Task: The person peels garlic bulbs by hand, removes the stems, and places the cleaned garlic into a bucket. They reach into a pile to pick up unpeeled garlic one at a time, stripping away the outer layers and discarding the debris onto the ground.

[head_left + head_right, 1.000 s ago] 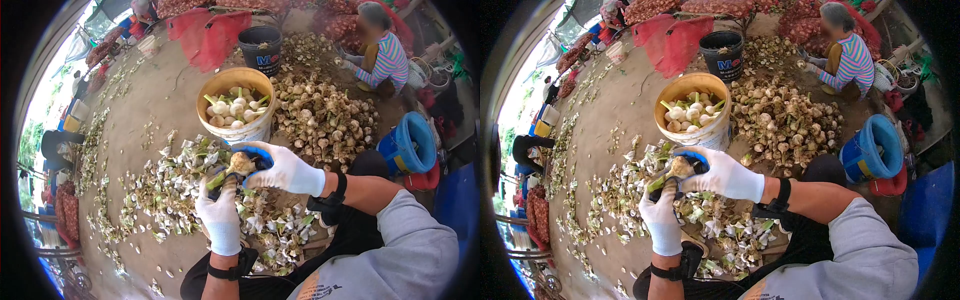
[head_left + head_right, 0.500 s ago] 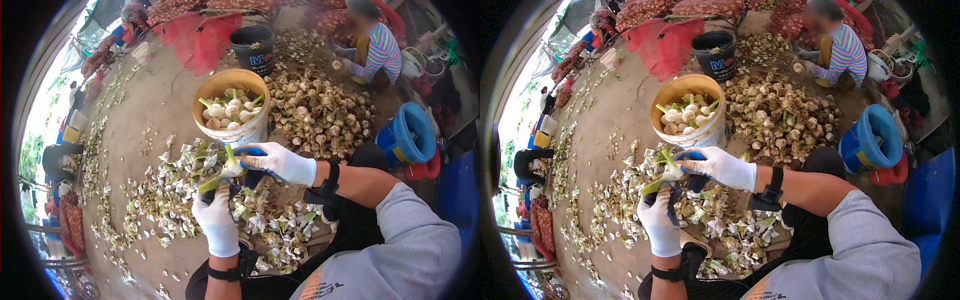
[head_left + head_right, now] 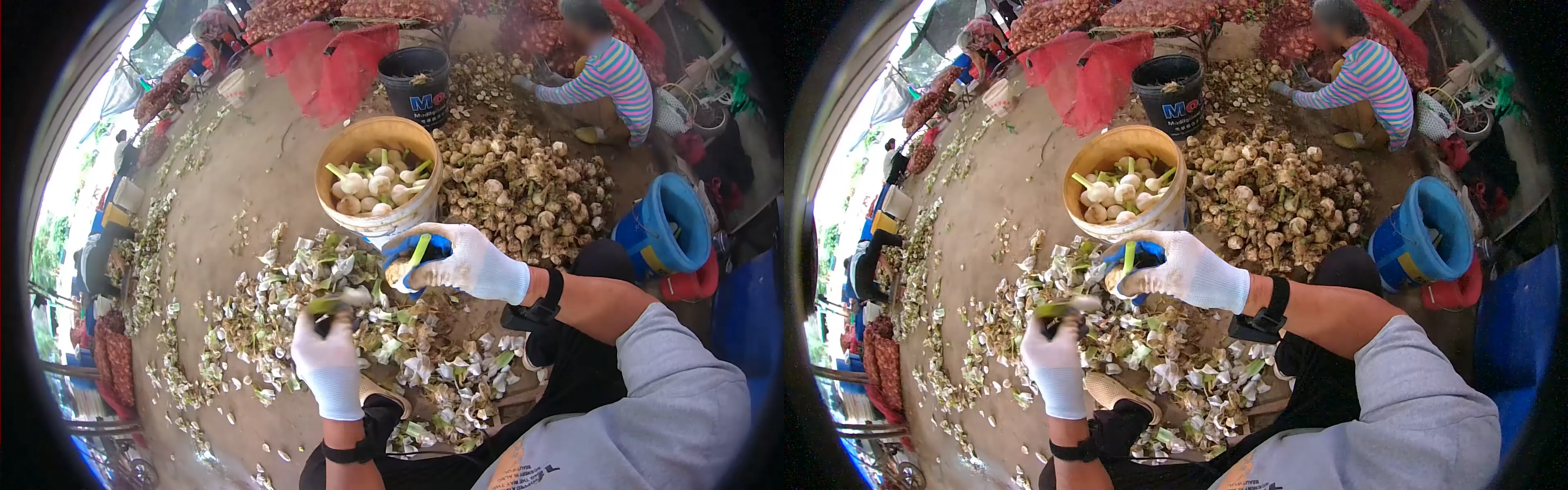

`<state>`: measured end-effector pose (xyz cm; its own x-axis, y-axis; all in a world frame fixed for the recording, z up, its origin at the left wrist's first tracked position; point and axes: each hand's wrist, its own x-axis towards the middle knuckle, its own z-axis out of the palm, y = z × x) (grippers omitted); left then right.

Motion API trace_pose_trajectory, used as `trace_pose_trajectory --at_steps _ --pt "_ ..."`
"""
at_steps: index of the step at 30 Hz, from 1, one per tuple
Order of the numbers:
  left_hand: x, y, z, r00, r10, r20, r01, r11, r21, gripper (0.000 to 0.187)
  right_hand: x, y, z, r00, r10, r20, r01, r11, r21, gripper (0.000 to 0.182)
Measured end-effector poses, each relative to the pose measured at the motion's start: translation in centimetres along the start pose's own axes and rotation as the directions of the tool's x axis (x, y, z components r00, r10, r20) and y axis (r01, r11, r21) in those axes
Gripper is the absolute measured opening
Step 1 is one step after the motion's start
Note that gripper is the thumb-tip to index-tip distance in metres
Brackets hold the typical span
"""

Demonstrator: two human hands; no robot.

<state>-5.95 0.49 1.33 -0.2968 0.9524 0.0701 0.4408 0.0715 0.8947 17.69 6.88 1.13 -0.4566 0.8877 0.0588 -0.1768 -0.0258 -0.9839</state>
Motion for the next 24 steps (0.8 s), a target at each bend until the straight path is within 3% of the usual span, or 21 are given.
trace_pose_trajectory --at_steps 1,2,3,6,8,11,12,22,24 --pt "-0.2 -0.7 0.0 0.986 0.163 0.046 -0.169 0.924 0.343 0.029 -0.1 0.2 0.0 0.998 -0.064 -0.005 0.064 0.994 -0.085 0.044" --pt "-0.7 -1.3 0.4 0.968 0.243 0.069 -0.249 0.88 0.404 0.041 0.0 0.5 -0.1 0.998 -0.057 -0.001 0.057 0.991 -0.121 0.049" --pt "-1.6 -0.8 1.1 0.974 0.213 0.071 -0.221 0.857 0.466 0.047 -0.1 0.7 -0.1 0.999 -0.052 0.0 0.051 0.991 -0.121 0.049" --pt "-2.1 -0.7 1.2 0.95 0.256 0.178 -0.311 0.825 0.471 0.045 -0.3 0.7 -0.1 0.999 0.008 0.046 -0.003 0.994 -0.108 0.056" --pt "-1.8 0.7 0.7 0.959 0.191 0.209 -0.233 0.951 0.202 0.039 -0.5 0.5 -0.1 0.996 -0.034 0.077 0.052 0.97 -0.239 0.059" --pt "-2.5 2.6 0.7 0.939 0.286 0.191 -0.306 0.948 0.086 0.032 -0.4 1.0 -0.1 0.982 -0.125 0.142 0.169 0.918 -0.359 0.058" --pt "-2.5 2.4 0.9 0.925 0.341 0.166 -0.358 0.93 0.084 0.026 -0.4 0.9 0.1 0.982 -0.123 0.146 0.168 0.918 -0.359 0.058" --pt "-2.9 1.7 0.8 0.912 0.372 0.175 -0.398 0.906 0.143 0.022 -0.5 0.7 0.5 0.979 -0.081 0.189 0.165 0.859 -0.485 0.047" --pt "-2.7 1.2 1.1 0.874 0.452 0.178 -0.481 0.857 0.184 0.022 -0.5 0.7 0.4 0.978 -0.06 0.198 0.155 0.849 -0.505 0.045"
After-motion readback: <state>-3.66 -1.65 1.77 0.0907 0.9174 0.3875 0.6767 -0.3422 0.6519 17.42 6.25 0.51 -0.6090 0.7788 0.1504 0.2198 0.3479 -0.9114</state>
